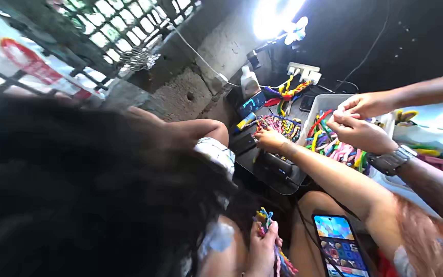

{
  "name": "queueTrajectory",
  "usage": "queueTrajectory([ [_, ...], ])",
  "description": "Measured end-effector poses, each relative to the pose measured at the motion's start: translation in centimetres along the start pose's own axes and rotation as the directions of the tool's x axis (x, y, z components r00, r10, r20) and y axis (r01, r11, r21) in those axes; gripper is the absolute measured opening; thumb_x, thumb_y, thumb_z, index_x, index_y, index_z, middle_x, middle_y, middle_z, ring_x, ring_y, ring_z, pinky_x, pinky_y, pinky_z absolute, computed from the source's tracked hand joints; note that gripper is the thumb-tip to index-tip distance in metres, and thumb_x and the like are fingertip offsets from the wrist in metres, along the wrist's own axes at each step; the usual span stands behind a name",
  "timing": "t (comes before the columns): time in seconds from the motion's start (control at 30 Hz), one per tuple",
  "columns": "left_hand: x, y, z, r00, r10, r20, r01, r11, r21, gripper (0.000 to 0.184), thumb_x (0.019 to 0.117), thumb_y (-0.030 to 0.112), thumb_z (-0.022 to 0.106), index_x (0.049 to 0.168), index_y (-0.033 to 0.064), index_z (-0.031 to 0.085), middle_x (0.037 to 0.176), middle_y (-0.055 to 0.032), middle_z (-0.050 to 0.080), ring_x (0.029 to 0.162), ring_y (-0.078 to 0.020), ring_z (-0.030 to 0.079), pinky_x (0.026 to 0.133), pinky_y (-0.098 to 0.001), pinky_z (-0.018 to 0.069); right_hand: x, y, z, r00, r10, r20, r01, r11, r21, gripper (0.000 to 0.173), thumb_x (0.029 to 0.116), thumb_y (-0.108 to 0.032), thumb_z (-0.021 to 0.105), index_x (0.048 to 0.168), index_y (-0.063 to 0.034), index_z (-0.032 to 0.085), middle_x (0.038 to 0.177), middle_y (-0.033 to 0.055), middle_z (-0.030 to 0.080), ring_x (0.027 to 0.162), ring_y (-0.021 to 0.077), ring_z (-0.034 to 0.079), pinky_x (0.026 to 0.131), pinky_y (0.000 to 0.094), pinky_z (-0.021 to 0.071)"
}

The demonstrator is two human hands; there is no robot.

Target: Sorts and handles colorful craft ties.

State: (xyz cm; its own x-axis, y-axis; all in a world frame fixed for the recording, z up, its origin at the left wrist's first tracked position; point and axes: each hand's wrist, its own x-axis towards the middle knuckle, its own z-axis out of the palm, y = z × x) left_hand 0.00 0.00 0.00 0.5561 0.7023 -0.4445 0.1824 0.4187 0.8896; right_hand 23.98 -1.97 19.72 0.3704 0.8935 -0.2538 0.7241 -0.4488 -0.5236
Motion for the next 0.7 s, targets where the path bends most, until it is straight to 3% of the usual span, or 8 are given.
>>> queueTrajectory([
  [0.1, 0.5, -0.2, -0.1, 1.0, 0.008, 0.01, -0.008, 1.0, -0.026, 0.007, 0.1009, 0.006, 0.057, 0.107, 0.0021, 0.059, 0.072, 0.0011, 0.06, 0.063, -0.0071, 0.06, 0.065, -0.0238, 0.0561, 2.1, 3.0, 1.7, 0.992, -0.104, -0.074, 0.109, 0.992, 0.07, 0.028, 0.102, -0.002, 0.051, 0.123, 0.0124, 0.062, 0.131, 0.0259, 0.062, 0.125, 0.0389, 0.054, 0.108, 0.0486, 0.0394],
  [0.13, 0.6, -0.1, 0.0, 1.0, 0.008, 0.012, -0.008, 0.999, -0.044, 0.007, 0.1002, 0.006, 0.059, 0.107, 0.0032, 0.059, 0.072, 0.0014, 0.059, 0.062, -0.0066, 0.059, 0.063, -0.0231, 0.0547, 6.0, 6.0, 5.2, 0.936, -0.239, -0.26, 0.249, 0.968, 0.005, 0.026, 0.1043, -0.008, 0.052, 0.117, 0.0064, 0.069, 0.123, 0.0234, 0.066, 0.119, 0.0389, 0.06, 0.106, 0.0519, 0.043],
  [0.17, 0.6, 0.1, 0.1, 1.0, 0.01, 0.013, -0.009, 0.998, -0.059, 0.007, 0.0988, 0.006, 0.061, 0.105, 0.0044, 0.059, 0.07, 0.0018, 0.058, 0.059, -0.0063, 0.057, 0.061, -0.0227, 0.0531, 12.7, 10.0, 10.7, 0.665, -0.397, -0.633, 0.449, 0.889, -0.087, 0.023, 0.0999, -0.01, 0.057, 0.097, 0.0005, 0.077, 0.101, 0.0217, 0.072, 0.098, 0.0407, 0.068, 0.091, 0.0572, 0.0517],
  [0.2, 0.6, 0.3, 0.2, 1.0, 0.015, 0.019, -0.014, 0.997, -0.071, 0.007, 0.0978, 0.005, 0.063, 0.103, 0.0053, 0.058, 0.069, 0.0017, 0.056, 0.058, -0.0064, 0.055, 0.06, -0.0225, 0.0521, 16.6, 11.7, 12.0, 0.659, -0.369, -0.655, 0.461, 0.887, -0.036, 0.024, 0.1015, -0.013, 0.057, 0.102, -0.0036, 0.078, 0.108, 0.0202, 0.072, 0.105, 0.0405, 0.067, 0.096, 0.0589, 0.051],
  [0.27, 0.5, 0.5, 0.4, 0.999, 0.044, 0.026, -0.041, 0.994, -0.099, 0.008, 0.0975, 0.006, 0.063, 0.093, 0.0087, 0.057, 0.065, 0.0034, 0.053, 0.054, -0.0057, 0.052, 0.057, -0.0218, 0.0504, 18.2, 11.8, 10.5, 0.764, -0.175, -0.621, 0.349, 0.922, 0.169, 0.026, 0.1036, -0.015, 0.055, 0.116, -0.0039, 0.075, 0.12, 0.0212, 0.069, 0.117, 0.0385, 0.063, 0.104, 0.0556, 0.0475],
  [0.33, 0.3, 0.6, 0.5, 0.996, 0.089, 0.033, -0.083, 0.985, -0.148, 0.014, 0.1003, 0.009, 0.058, 0.086, 0.0116, 0.056, 0.059, 0.006, 0.05, 0.052, -0.0051, 0.052, 0.058, -0.0227, 0.0509, 15.7, 10.4, 8.0, 0.793, 0.012, -0.609, 0.268, 0.892, 0.365, 0.032, 0.1053, -0.016, 0.053, 0.13, -0.0003, 0.067, 0.128, 0.0229, 0.065, 0.121, 0.0344, 0.063, 0.107, 0.0504, 0.0471],
  [0.47, -1.0, 1.3, 0.8, 0.969, 0.209, 0.129, -0.179, 0.961, -0.211, 0.036, 0.1076, 0.021, 0.043, 0.075, 0.0134, 0.056, 0.064, 0.0038, 0.055, 0.062, -0.01, 0.059, 0.069, -0.0298, 0.0564, 8.7, 8.6, 7.3, 0.772, 0.093, -0.629, 0.411, 0.682, 0.605, 0.032, 0.1045, -0.018, 0.055, 0.129, 0.0019, 0.059, 0.102, 0.0139, 0.068, 0.08, 0.0168, 0.066, 0.076, 0.0376, 0.0569],
  [0.7, -4.4, 5.2, 2.2, 0.88, 0.436, 0.187, -0.438, 0.898, -0.034, 0.018, 0.1031, 0.01, 0.052, 0.108, 0.0026, 0.067, 0.082, 0.0043, 0.063, 0.059, -0.0003, 0.055, 0.058, -0.018, 0.0509, -5.9, 5.0, 13.5, 0.902, 0.045, -0.429, 0.378, 0.397, 0.836, 0.018, 0.1025, -0.006, 0.053, 0.114, 0.005, 0.062, 0.092, 0.0063, 0.068, 0.077, 0.0132, 0.067, 0.073, 0.0314, 0.0587],
])
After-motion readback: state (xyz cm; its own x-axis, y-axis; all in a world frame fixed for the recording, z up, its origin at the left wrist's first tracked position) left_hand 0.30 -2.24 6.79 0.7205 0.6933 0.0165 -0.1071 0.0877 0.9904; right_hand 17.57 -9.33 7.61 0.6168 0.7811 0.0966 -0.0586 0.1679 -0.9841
